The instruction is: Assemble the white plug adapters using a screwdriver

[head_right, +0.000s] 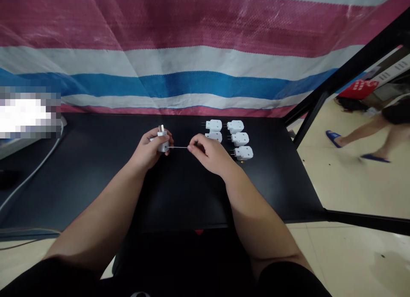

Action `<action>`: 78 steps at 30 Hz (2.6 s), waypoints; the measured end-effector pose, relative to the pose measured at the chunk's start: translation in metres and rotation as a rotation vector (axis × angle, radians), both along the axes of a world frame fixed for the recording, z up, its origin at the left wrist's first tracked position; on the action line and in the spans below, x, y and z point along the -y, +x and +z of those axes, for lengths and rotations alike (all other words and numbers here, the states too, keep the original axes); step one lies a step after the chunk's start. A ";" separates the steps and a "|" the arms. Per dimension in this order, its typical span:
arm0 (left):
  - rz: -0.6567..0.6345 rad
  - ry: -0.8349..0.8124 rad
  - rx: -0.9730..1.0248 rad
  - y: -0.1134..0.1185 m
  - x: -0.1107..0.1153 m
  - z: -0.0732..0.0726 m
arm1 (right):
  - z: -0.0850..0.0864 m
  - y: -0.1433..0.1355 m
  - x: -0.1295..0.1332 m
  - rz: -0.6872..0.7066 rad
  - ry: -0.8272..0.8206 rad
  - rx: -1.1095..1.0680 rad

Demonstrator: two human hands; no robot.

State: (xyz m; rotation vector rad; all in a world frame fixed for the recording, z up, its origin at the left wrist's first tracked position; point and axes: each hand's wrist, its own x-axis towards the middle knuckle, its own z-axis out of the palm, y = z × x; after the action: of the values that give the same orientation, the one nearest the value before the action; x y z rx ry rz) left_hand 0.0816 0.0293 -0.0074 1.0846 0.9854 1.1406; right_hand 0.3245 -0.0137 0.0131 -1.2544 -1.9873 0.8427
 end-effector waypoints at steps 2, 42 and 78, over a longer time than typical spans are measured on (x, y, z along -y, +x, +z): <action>0.012 -0.004 0.005 -0.001 -0.001 0.000 | -0.001 0.002 0.002 0.008 0.003 -0.016; -0.008 0.099 0.075 -0.009 -0.004 -0.007 | 0.002 -0.008 0.001 0.054 -0.143 -0.036; 0.594 0.474 -0.956 -0.055 -0.044 -0.030 | -0.012 -0.040 0.016 0.251 -0.021 0.332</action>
State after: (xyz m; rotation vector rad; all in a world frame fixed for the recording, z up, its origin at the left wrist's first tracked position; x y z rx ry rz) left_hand 0.0270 0.0730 -0.0375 1.8740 1.9323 1.3768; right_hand 0.2847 -0.0298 0.0007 -1.2372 -2.4454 0.8146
